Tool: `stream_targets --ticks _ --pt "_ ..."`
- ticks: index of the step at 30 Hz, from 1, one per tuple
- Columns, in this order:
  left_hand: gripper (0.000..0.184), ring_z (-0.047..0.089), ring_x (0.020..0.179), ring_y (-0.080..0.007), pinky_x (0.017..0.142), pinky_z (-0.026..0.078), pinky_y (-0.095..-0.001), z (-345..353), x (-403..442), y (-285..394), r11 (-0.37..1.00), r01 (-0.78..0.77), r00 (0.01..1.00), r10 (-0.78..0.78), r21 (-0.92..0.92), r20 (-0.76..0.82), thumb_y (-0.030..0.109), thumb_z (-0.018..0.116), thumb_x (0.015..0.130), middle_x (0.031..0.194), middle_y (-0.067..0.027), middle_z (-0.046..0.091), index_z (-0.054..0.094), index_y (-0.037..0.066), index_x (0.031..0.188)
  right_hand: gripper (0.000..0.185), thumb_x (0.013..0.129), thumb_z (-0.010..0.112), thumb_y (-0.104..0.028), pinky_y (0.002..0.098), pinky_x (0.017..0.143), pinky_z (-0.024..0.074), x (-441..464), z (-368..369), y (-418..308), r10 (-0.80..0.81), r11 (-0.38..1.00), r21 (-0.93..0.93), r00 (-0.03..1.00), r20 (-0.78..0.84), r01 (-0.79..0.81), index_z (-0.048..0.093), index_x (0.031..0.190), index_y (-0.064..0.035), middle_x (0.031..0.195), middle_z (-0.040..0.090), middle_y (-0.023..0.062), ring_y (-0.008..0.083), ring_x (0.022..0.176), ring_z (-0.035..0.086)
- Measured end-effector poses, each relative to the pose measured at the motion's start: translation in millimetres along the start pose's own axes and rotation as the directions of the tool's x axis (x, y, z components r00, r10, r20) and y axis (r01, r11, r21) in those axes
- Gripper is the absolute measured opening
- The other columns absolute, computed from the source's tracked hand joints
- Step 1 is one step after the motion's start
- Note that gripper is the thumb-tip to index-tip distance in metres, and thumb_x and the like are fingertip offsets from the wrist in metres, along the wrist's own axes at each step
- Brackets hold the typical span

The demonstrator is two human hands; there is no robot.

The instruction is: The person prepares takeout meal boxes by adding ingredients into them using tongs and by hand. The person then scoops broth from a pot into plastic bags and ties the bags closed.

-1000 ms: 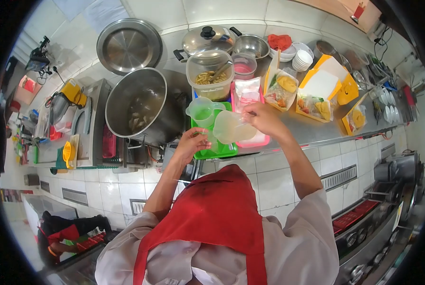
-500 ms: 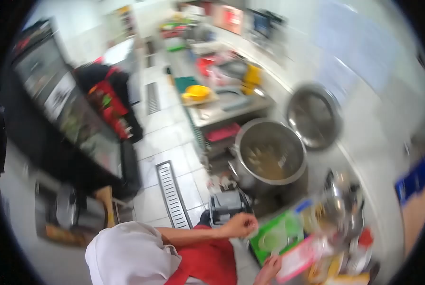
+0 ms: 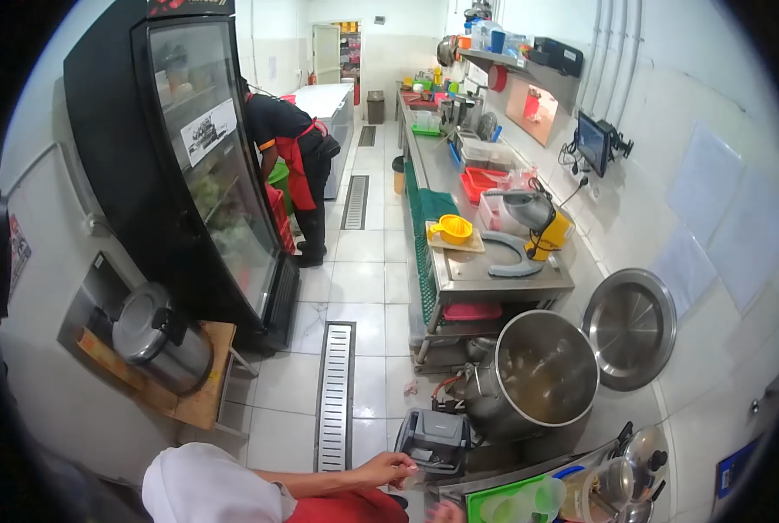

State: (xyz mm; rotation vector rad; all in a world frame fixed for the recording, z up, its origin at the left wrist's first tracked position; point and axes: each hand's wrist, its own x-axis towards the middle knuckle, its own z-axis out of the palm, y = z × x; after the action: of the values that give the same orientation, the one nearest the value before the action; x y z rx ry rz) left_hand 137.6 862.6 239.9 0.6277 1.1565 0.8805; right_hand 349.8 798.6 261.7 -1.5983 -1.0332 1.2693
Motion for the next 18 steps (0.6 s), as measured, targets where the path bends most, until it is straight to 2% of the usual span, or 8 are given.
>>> stream_targets --ticks 1,3,6,7,11,14,16,18 --pt "0.021 0.061 0.064 -0.0109 0.057 0.050 -0.0269 -9 -10 -2 0.999 0.003 1.000 -0.003 -0.045 0.002 0.022 0.067 0.096 0.075 -0.0035 0.063 0.068 0.002 0.104 0.028 0.101 0.059 -0.025 0.0383 0.073 0.0557 -15 30 -23 0.114 0.945 0.286 0.981 0.156 -0.156 0.064 0.116 -0.0021 0.098 0.068 0.0098 0.0236 0.084 0.067" --pt "0.020 0.063 0.065 -0.0114 0.058 0.051 -0.0275 -24 -29 -8 0.992 0.021 1.000 -0.021 -0.125 -0.001 0.021 0.068 0.095 0.075 -0.0041 0.065 0.068 0.003 0.103 0.033 0.101 0.059 -0.030 0.0363 0.077 0.0553 -15 58 -5 0.159 0.938 0.258 0.949 0.274 -0.232 0.063 0.120 -0.0037 0.106 0.067 0.0092 0.0221 0.092 0.067" --pt "0.023 0.062 0.076 -0.0098 0.068 0.054 -0.0263 -52 -59 -17 1.000 0.021 0.999 -0.020 -0.014 0.026 0.020 0.062 0.100 0.091 -0.0039 0.065 0.065 0.001 0.113 0.041 0.102 0.059 -0.038 0.0334 0.083 0.0548 -22 97 31 0.257 0.911 0.185 0.858 0.445 -0.369 0.061 0.127 -0.0062 0.117 0.066 0.0084 0.0198 0.104 0.066" --pt "0.022 0.061 0.076 -0.0095 0.069 0.053 -0.0259 -63 -63 -29 0.999 -0.016 1.000 0.016 0.031 0.013 0.016 0.059 0.101 0.091 -0.0038 0.064 0.063 0.000 0.116 0.038 0.101 0.059 -0.036 0.0334 0.080 0.0551 -28 108 33 0.256 0.910 0.190 0.862 0.437 -0.367 0.061 0.125 -0.0057 0.113 0.067 0.0083 0.0198 0.100 0.066" --pt "0.021 0.061 0.077 -0.0098 0.069 0.053 -0.0255 -101 -89 -60 0.995 -0.097 0.994 0.098 -0.014 0.046 0.012 0.057 0.100 0.089 -0.0039 0.064 0.062 0.001 0.117 0.027 0.100 0.061 -0.025 0.0336 0.070 0.0564 -62 148 27 0.266 0.903 0.213 0.874 0.406 -0.374 0.064 0.117 -0.0041 0.098 0.069 0.0078 0.0195 0.086 0.068" --pt "0.020 0.061 0.077 -0.0102 0.069 0.052 -0.0253 -121 -111 -67 0.996 -0.075 0.996 0.077 -0.048 0.046 0.010 0.057 0.099 0.086 -0.0040 0.063 0.062 0.001 0.116 0.028 0.099 0.063 -0.025 0.0310 0.066 0.0555 -80 166 30 0.183 0.945 0.146 0.843 0.505 -0.293 0.063 0.117 -0.0044 0.098 0.069 0.0084 0.0186 0.081 0.069" --pt "0.019 0.061 0.077 -0.0102 0.069 0.052 -0.0251 -132 -133 -51 0.991 -0.024 0.999 0.029 -0.131 0.036 0.010 0.059 0.098 0.085 -0.0042 0.063 0.063 0.001 0.114 0.027 0.099 0.063 -0.026 0.0309 0.064 0.0549 -82 180 39 0.238 0.950 0.074 0.853 0.464 -0.305 0.064 0.115 -0.0048 0.096 0.068 0.0088 0.0186 0.076 0.069" --pt "0.018 0.062 0.075 -0.0106 0.067 0.052 -0.0255 -141 -147 -41 0.992 -0.118 0.992 0.116 -0.039 -0.046 0.011 0.061 0.097 0.082 -0.0047 0.063 0.064 0.000 0.111 0.026 0.099 0.063 -0.026 0.0304 0.062 0.0541 -84 188 48 0.218 0.966 0.041 0.883 0.415 -0.257 0.063 0.113 -0.0053 0.093 0.068 0.0088 0.0182 0.072 0.068"
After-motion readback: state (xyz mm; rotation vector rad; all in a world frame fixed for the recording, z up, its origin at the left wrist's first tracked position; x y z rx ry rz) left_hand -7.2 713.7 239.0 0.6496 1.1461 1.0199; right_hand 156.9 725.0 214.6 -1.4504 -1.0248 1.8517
